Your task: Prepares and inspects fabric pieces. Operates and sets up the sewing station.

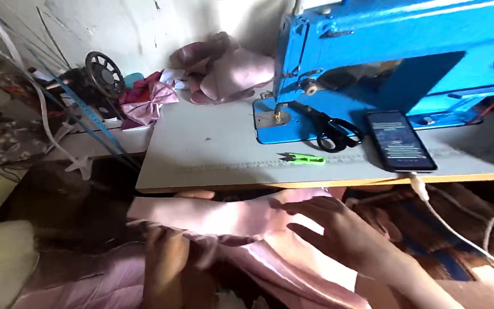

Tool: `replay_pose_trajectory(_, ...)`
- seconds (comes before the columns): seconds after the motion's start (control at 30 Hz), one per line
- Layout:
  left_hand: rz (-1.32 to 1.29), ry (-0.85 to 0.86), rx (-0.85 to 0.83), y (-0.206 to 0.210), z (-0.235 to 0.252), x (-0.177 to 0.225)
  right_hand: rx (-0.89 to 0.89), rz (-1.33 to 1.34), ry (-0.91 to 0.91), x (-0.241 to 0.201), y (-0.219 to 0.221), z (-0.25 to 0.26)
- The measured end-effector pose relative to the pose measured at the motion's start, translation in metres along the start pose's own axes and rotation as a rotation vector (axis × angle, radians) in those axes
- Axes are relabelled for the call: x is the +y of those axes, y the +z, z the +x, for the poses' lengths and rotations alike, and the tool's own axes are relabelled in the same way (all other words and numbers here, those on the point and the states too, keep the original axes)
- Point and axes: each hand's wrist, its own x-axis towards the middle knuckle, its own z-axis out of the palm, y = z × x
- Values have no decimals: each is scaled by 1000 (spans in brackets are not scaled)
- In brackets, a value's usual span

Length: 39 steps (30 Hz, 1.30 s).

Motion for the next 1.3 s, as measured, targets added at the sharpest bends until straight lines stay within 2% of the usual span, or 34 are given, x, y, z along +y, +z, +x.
replay_pose_trajectory(0.13,243,24,158,8,12,6,121,-187,80,26,8,30)
replay_pose_trajectory(0.23,487,-66,-9,4,48,-14,27,-233,157,57,12,41)
replay_pose_trajectory(0.33,675,-358,-216,-3,92,-54,-10,-241,198,73,14,46)
replay_pose_trajectory(0.43,818,-540,-290,-9,127,-98,-8,-251,269,80,11,56)
replay_pose_trajectory(0.5,929,-568,-328,-19,147,-115,-1,-244,345,86,9,64)
replay_pose_trajectory(0.6,1072,-549,-274,-39,172,-128,38,-304,450,101,11,69)
replay_pose_trajectory(0.67,1032,-547,-135,-43,181,-120,66,-316,480,100,12,71)
replay_pose_trajectory(0.73,902,-464,-5,-34,180,-95,120,-215,420,86,18,76)
replay_pose_trajectory(0.8,732,-330,20,-17,178,-66,155,28,275,70,23,89)
replay_pose_trajectory(0.87,593,-204,-22,0,174,-43,81,340,175,52,26,106)
replay_pose_trajectory(0.97,481,-7,-75,11,175,-16,-78,655,77,32,34,129)
replay_pose_trajectory(1.13,293,202,17,16,192,32,-238,853,111,12,32,134)
replay_pose_trajectory(1.23,241,230,126,18,202,47,-211,899,89,15,30,135)
replay_pose_trajectory(1.27,219,271,102,7,210,46,-186,888,83,18,29,136)
replay_pose_trajectory(1.3,180,344,9,-18,224,41,-159,869,84,23,29,138)
